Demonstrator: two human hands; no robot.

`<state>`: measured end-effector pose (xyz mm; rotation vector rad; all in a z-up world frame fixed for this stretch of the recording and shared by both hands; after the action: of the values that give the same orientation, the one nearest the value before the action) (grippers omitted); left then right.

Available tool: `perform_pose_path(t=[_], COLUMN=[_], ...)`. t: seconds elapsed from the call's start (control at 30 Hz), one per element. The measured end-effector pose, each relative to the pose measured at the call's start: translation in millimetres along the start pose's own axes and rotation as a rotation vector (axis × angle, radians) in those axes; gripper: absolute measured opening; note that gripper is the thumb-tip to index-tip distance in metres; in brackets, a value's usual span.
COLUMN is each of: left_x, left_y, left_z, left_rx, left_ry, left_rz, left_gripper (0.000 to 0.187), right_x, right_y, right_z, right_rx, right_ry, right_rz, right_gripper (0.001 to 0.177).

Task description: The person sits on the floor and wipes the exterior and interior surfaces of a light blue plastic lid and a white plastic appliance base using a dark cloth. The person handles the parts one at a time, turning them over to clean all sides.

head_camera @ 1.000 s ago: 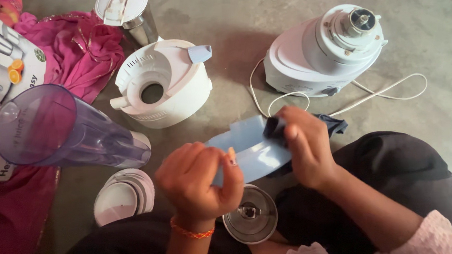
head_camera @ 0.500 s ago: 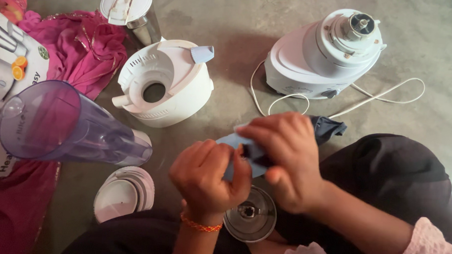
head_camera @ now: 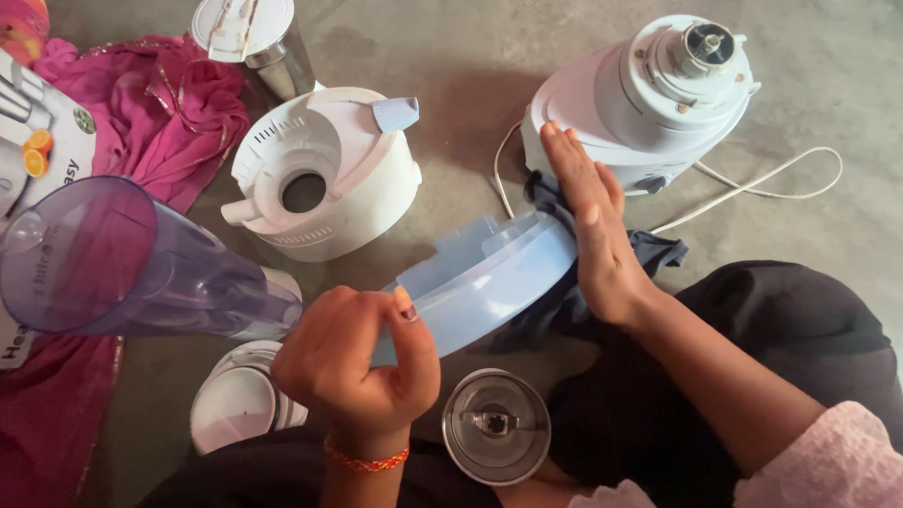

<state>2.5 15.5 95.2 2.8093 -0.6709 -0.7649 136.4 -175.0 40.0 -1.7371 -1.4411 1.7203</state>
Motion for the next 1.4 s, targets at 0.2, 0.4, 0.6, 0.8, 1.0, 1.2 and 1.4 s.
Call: perform_pose_path(t=[0.2,0.4,0.6,0.8,1.0,1.2,1.4], left_x=[1,13,15,10,15,24,19], left_y=[3,11,9,2,6,11,6], left_z=[0,0,1,2,6,6,5], left_rx=[0.015,0.020,0.038,-0.023,0.008,0.008,0.009], left_ry=[0.021,-0.001,-0.038,-0.005,-0.045,-0.087,-0.076], left_rz=[0.055,0.060,0.024,0.002,0.022,0.047,0.013], left_gripper=[0.024,0.024,0.024,0.025,0.024,0.025,0.022], right_x=[2,7,8,12,15,12,30], right_y=[-28,-64,-21,8,-51,-50,20], right_z=[14,40,11,-7,28,29,2], right_rx=[-0.086,-0.225,-0.078,0.076,-0.154,-0.166,0.091], right_ry=[0.022,-0.006,-0.043,-0.108,-0.094,-0.155,-0.167], right_rz=[0.052,0.184,-0.018,-0.305,0.057,0.021,-0.430], right_gripper=[0.093,0.095,0.089,0.078,0.100,0.100,0.084])
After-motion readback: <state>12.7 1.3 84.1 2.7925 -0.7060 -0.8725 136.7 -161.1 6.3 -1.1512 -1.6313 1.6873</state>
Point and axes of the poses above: each hand's wrist, its own z-axis away from the middle knuckle, its own x-axis out of the palm, y = z × x, the point moved 4 cm from there along -z, towards the middle knuckle, and after that the axes turned 13 degrees about x, right-handed, at the moved point
